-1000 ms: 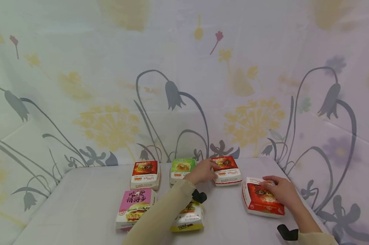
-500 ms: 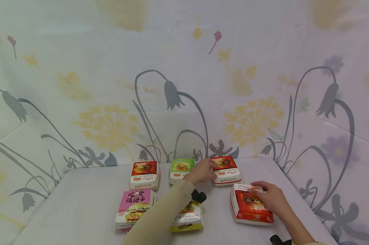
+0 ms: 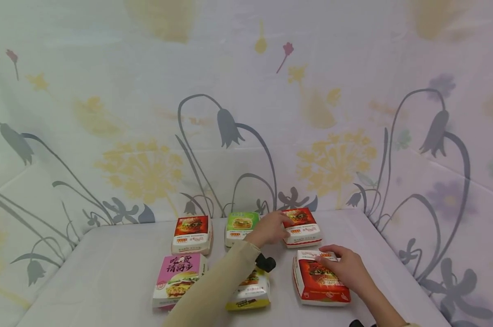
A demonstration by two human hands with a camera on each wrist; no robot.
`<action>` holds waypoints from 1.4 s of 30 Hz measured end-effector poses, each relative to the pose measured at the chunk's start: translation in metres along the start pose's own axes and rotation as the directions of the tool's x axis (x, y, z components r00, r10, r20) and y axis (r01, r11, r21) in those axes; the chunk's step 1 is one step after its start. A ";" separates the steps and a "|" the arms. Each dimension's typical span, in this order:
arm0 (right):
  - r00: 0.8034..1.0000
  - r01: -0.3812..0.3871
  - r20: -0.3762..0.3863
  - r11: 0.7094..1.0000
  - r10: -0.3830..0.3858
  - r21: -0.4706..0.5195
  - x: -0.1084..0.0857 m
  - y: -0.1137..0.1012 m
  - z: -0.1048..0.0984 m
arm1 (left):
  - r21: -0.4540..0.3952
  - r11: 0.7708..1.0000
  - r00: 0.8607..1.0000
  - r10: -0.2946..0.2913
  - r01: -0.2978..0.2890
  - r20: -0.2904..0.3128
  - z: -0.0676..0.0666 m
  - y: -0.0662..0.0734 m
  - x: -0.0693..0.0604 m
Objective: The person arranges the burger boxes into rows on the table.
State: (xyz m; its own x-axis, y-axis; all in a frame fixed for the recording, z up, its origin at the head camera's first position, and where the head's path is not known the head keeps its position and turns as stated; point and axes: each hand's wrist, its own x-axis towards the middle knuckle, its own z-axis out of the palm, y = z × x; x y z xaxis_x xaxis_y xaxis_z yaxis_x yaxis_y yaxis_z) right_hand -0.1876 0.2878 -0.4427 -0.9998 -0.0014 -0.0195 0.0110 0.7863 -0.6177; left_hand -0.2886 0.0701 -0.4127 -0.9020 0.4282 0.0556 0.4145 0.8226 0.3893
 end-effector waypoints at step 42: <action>0.998 0.054 -0.023 0.998 -0.054 -0.014 -0.002 -0.009 0.004 | -0.121 0.967 0.920 0.252 -0.226 0.300 -0.012 0.004 -0.069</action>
State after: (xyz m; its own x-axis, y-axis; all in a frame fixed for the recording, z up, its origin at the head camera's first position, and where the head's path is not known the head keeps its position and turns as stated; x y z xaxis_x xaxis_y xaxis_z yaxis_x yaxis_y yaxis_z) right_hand -0.1853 0.2782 -0.4408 -0.9991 -0.0293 0.0322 -0.0428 0.7938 -0.6067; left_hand -0.2263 0.0397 -0.4043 -0.6888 0.7138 -0.1267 0.5897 0.6533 0.4749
